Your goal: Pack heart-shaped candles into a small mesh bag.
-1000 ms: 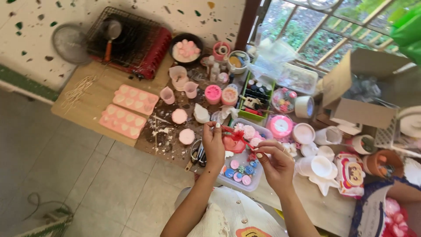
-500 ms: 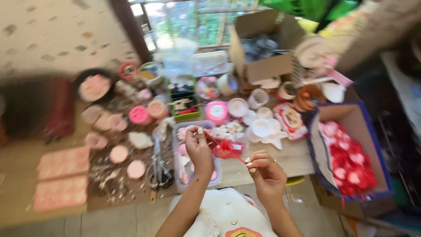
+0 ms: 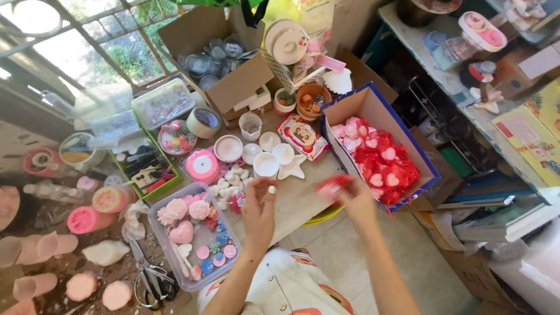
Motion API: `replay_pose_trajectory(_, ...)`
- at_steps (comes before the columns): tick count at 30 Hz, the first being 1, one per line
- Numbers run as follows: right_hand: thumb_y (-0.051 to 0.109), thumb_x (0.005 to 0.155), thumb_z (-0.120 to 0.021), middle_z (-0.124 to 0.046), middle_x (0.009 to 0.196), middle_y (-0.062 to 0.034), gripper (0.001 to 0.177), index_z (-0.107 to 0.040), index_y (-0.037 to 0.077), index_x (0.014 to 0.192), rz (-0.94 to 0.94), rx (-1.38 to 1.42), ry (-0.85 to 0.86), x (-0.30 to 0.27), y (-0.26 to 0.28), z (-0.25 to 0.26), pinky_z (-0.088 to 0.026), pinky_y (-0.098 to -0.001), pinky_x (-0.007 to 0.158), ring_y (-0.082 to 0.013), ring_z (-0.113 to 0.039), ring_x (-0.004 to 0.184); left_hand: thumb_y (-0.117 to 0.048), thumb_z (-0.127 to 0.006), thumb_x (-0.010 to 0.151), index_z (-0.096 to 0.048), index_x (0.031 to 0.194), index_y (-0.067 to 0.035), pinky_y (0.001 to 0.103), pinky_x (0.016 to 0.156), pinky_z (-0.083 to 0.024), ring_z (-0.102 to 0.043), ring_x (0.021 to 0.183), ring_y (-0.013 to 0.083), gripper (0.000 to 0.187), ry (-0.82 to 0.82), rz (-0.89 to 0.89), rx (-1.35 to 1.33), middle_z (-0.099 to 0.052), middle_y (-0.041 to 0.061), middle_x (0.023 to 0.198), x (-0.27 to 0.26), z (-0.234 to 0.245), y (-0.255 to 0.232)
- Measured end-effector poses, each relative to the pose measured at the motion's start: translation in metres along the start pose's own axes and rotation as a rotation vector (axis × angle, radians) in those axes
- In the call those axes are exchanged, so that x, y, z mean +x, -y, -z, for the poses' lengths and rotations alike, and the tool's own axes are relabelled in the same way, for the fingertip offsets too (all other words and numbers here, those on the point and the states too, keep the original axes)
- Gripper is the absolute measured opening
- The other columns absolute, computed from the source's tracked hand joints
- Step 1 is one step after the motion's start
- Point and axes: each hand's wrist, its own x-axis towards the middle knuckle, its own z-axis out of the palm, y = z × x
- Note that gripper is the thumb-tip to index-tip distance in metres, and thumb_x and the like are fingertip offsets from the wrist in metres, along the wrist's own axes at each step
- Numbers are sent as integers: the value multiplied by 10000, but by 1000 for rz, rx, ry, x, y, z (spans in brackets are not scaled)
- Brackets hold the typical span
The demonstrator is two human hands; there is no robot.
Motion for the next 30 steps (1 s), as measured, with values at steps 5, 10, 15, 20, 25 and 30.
replay_pose_trajectory(5,13,824,-781,-734,1056,-116,390,-675,-19,1198,117,-400,-363,122,-117,119,-564,-348,840,-209,-704,939,-58,-517,1041,-542,1210,-23,291,781,-572,-705,917,165,175,-266,117,-184,-676,105,1119,11,66,33)
replay_pose_trajectory(10,80,873,-823,-721,1094,-147,469,-627,-23,1286,122,-515,-293,177,-163,136,-552,-371,856,-234,-705,962,-59,-498,1036,-527,1163,-39,304,722,-585,-727,858,193,132,-615,245,-258,-678,109,1102,-6,153,54)
replay_pose_trajectory(15,119,704,-859,-681,1072,-178,517,-633,-5,1152,650,-1199,-634,192,-124,100,-564,-427,853,-357,-676,954,-67,-491,1043,-521,1154,-41,316,679,-580,-726,805,214,118,-866,297,-254,-684,123,1072,-41,204,54)
replay_pose_trajectory(20,5,905,-709,-672,919,-117,116,-662,6,1011,491,-667,-481,101,-29,-50,-525,-391,751,-247,-655,828,-71,-497,1034,-516,1155,-40,311,680,-590,-714,795,208,127,-957,324,-275,-677,116,1072,-60,219,58)
replay_pose_trajectory(25,181,878,-733,-749,791,-110,204,-770,22,1001,138,-483,107,51,-130,-174,-557,-331,721,-165,-703,722,-80,-505,1032,-520,1166,-54,306,666,-579,-703,787,202,137,-1022,316,-310,-676,113,1066,-74,244,70)
replay_pose_trajectory(30,85,921,-563,-778,937,-90,275,-749,38,1118,29,-364,372,66,-225,-231,-578,-325,787,-143,-743,813,-79,-506,1039,-514,1163,-61,298,671,-575,-712,803,208,125,-1086,275,-317,-670,95,1056,-93,271,59)
